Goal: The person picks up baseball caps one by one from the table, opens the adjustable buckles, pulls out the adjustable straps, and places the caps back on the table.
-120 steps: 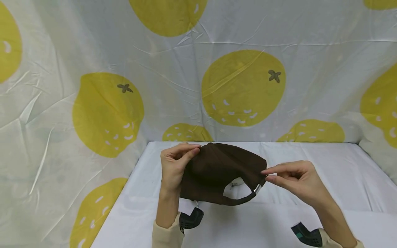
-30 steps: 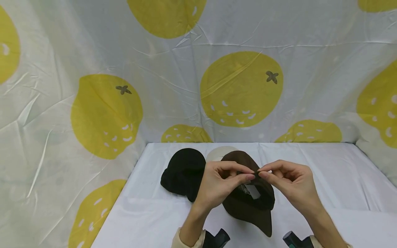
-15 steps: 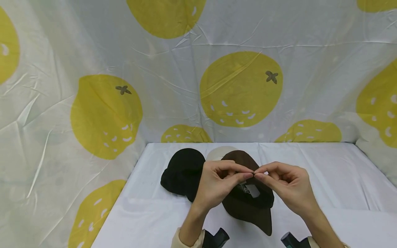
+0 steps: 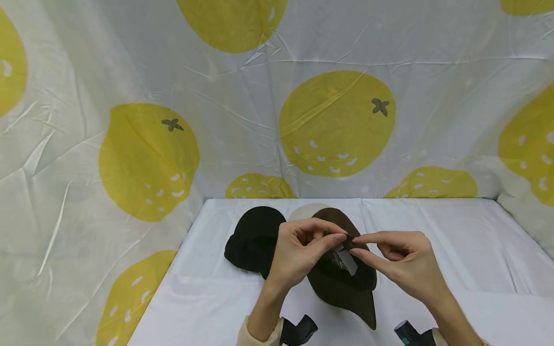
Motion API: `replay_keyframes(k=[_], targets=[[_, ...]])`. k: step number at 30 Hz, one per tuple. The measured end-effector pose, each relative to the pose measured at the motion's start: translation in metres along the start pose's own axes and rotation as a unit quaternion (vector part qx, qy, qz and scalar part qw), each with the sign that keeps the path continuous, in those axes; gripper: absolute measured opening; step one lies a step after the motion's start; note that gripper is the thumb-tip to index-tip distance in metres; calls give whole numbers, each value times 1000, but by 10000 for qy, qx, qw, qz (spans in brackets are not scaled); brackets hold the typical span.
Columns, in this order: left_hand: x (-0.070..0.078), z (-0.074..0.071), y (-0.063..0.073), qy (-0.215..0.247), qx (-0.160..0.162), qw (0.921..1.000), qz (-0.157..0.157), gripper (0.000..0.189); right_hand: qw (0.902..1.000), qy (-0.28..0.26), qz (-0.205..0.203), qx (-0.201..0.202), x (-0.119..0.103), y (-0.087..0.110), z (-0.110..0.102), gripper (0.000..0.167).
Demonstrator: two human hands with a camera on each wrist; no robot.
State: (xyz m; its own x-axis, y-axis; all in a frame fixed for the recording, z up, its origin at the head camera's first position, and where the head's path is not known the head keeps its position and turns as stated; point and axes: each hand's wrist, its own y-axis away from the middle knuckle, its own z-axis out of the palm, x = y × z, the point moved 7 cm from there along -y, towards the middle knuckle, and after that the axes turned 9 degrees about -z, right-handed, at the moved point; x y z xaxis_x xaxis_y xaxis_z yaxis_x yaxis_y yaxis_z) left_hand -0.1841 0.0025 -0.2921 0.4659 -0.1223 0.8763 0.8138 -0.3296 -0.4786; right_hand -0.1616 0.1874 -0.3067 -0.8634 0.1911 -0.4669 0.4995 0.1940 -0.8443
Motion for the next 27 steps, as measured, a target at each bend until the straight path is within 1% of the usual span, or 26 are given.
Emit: replay_keyframes(k=[4,8,10,13,17,19,21,27], targets=[[-2,-2,-1,7,-103,9999,-108,6,9994,-251,-233,111,4,1,3,41],[-4,-2,-1,19,-411,9988,-282,8,9977,-399,-537,110,3,2,6,39],[-4,-2,0,-6,-562,9977,-371,9,9967,-431,-679,95,2,2,7,36],[-3,-1,1,-64,-645,9969,-447,10,9956,-496,-795,54,1,3,8,28],[-1,2,1,-173,-747,9964,-363,8,9946,-650,-809,-3,1,3,9,19],[0,4,2,-246,-794,9961,-279,7,9943,-693,-808,-16,1,3,9,17],[2,4,2,-266,-802,9963,-156,7,9946,-667,-799,-2,1,3,9,18],[5,-2,2,-223,-573,9979,193,7,9963,-495,-698,71,4,3,7,33]])
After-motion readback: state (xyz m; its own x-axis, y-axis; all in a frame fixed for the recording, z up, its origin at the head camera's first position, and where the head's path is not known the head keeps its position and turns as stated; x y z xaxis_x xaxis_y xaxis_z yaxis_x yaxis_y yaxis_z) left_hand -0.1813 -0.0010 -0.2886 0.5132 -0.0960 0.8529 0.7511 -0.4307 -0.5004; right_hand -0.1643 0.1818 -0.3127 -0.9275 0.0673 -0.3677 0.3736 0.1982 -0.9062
